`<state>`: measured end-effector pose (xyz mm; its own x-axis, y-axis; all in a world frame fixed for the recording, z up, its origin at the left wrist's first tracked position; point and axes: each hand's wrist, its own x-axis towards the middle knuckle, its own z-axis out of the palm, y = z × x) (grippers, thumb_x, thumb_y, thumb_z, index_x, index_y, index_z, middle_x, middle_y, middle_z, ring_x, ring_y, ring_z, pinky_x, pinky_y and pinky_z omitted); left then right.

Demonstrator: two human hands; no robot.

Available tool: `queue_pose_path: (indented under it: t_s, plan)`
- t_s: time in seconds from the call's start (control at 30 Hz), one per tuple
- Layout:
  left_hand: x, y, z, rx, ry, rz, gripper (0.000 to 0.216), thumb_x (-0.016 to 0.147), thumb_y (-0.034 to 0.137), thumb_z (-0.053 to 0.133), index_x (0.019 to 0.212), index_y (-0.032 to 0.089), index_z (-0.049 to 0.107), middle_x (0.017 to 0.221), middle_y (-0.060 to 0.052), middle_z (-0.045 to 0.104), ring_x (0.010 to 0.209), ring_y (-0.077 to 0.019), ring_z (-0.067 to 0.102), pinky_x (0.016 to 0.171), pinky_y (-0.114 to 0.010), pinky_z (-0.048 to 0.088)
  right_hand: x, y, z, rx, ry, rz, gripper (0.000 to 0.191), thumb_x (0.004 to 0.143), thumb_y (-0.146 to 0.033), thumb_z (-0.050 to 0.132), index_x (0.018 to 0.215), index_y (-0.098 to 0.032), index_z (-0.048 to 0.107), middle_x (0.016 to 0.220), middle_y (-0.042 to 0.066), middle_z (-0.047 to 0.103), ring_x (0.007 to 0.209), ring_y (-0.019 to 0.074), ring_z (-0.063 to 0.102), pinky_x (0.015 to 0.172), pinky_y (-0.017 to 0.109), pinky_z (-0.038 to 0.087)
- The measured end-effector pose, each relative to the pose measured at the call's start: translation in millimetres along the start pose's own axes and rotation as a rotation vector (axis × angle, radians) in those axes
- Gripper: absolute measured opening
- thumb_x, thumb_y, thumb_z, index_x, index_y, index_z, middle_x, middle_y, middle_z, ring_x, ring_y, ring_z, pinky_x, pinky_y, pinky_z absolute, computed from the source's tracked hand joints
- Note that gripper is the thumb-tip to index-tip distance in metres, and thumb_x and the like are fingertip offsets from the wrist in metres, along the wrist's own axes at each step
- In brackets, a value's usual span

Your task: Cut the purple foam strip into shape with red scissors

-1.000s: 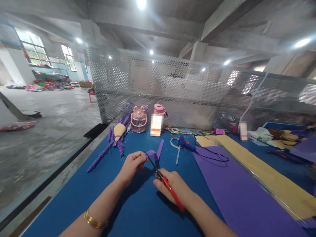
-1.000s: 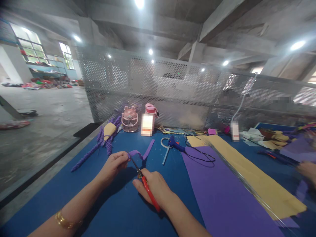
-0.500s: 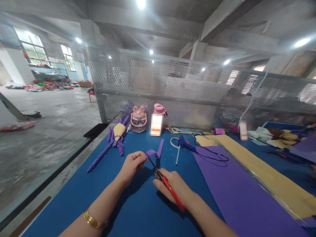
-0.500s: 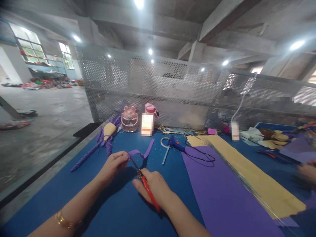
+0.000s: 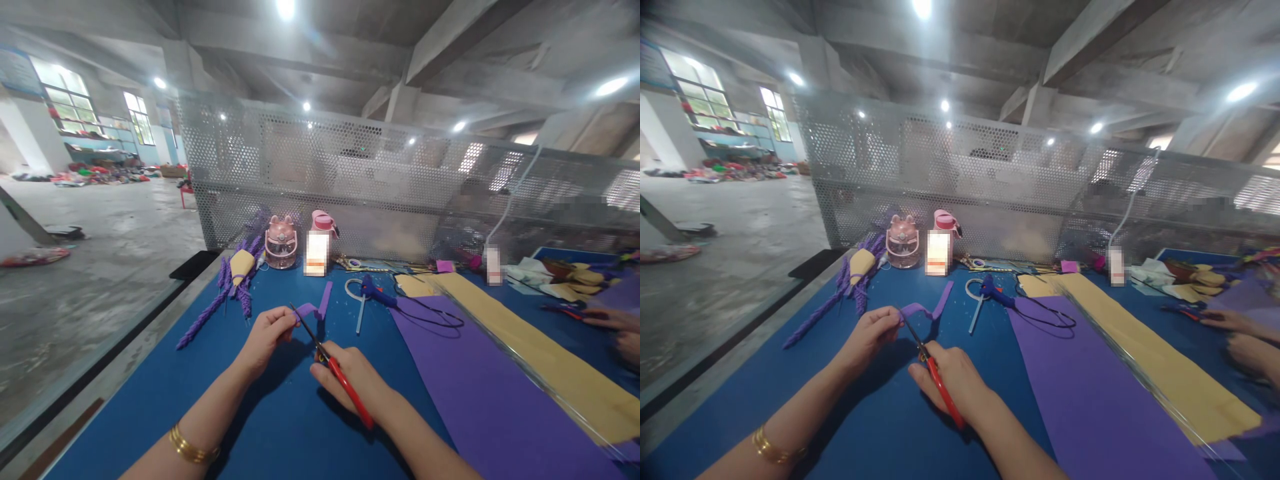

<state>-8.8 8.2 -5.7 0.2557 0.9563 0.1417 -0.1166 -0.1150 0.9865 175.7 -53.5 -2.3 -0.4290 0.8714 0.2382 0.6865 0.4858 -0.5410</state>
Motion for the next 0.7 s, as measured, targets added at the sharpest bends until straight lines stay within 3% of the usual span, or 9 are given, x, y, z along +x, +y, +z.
queue_pose_path:
  t_s: [0.7]
  plan:
    - [0.0, 0.6, -0.2, -0.018, -0.001, -0.003, 0.025, 0.073, 0.036, 0.059, 0.06, 0.015, 0.053, 0.047, 0.005, 0.041, 0.046, -0.0078, 0.031, 0.048, -0.022, 0.021, 0.8, -0.5, -0.4, 0.003, 0.003, -0.014, 0.017, 0.088, -0.033, 0.045, 0.089, -0.019, 0.055, 0.066, -0.001, 0.059, 0.056, 0.0121, 0.053, 0.057, 0.019, 0.037]
